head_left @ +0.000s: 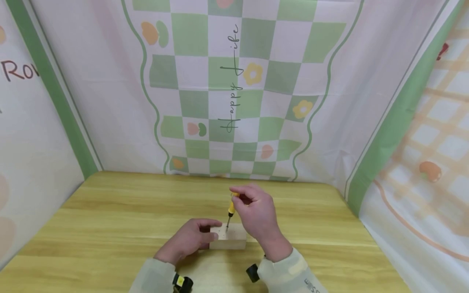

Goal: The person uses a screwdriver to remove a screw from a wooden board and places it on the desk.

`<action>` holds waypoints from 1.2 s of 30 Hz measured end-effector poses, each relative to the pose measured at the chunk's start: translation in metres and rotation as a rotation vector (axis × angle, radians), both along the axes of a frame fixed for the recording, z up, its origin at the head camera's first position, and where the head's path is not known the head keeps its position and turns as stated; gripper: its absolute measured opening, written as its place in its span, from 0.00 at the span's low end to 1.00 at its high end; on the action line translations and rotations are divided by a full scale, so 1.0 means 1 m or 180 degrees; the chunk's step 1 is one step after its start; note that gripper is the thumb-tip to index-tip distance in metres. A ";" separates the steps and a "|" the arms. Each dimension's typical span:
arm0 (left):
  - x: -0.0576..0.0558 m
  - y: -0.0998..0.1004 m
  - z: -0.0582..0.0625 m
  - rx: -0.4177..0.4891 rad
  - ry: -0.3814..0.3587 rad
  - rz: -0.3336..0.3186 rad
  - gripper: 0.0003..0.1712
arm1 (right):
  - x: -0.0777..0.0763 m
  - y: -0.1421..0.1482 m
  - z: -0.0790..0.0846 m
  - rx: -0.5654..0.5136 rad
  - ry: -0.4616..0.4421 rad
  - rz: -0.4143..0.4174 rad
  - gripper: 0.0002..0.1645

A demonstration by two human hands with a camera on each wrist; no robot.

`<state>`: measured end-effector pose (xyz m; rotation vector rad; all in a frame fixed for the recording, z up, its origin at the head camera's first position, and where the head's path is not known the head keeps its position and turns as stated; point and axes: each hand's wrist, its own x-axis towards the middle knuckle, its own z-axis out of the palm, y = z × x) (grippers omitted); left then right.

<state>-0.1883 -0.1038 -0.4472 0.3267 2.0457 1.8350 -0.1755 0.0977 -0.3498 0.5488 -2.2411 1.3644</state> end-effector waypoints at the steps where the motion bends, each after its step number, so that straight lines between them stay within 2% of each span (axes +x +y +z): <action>1: 0.000 0.000 0.000 0.0012 -0.0005 -0.0001 0.23 | 0.000 0.000 0.000 0.0018 -0.0034 0.0066 0.15; 4: 0.000 0.000 -0.001 0.0042 -0.0009 0.0003 0.23 | 0.000 0.000 0.000 -0.0003 -0.0211 0.0293 0.16; 7: 0.000 0.000 -0.002 0.0070 -0.0020 0.0004 0.23 | 0.001 0.000 -0.002 -0.0069 -0.0279 0.0403 0.16; 9: 0.000 0.000 -0.002 0.0052 -0.0018 0.0007 0.23 | 0.002 0.000 -0.003 -0.0083 -0.0260 0.0330 0.15; 16: 0.000 0.000 -0.003 0.0014 0.0004 -0.0003 0.23 | 0.002 -0.002 -0.006 0.0179 0.0041 -0.0178 0.15; 22: 0.000 0.001 -0.002 0.0053 -0.0017 0.0015 0.23 | 0.001 -0.005 -0.004 0.0283 0.0359 -0.0325 0.13; 25: 0.001 0.001 -0.001 0.0054 -0.0019 0.0012 0.23 | 0.001 -0.004 -0.004 0.0286 0.0403 -0.0264 0.12; 32: 0.001 0.001 0.001 0.0048 -0.0023 -0.0001 0.23 | 0.002 -0.001 -0.004 0.0039 0.0167 0.0215 0.16; 36: 0.002 0.000 0.002 0.0035 -0.0023 -0.0010 0.23 | 0.002 -0.002 -0.005 0.0026 0.0152 0.0162 0.14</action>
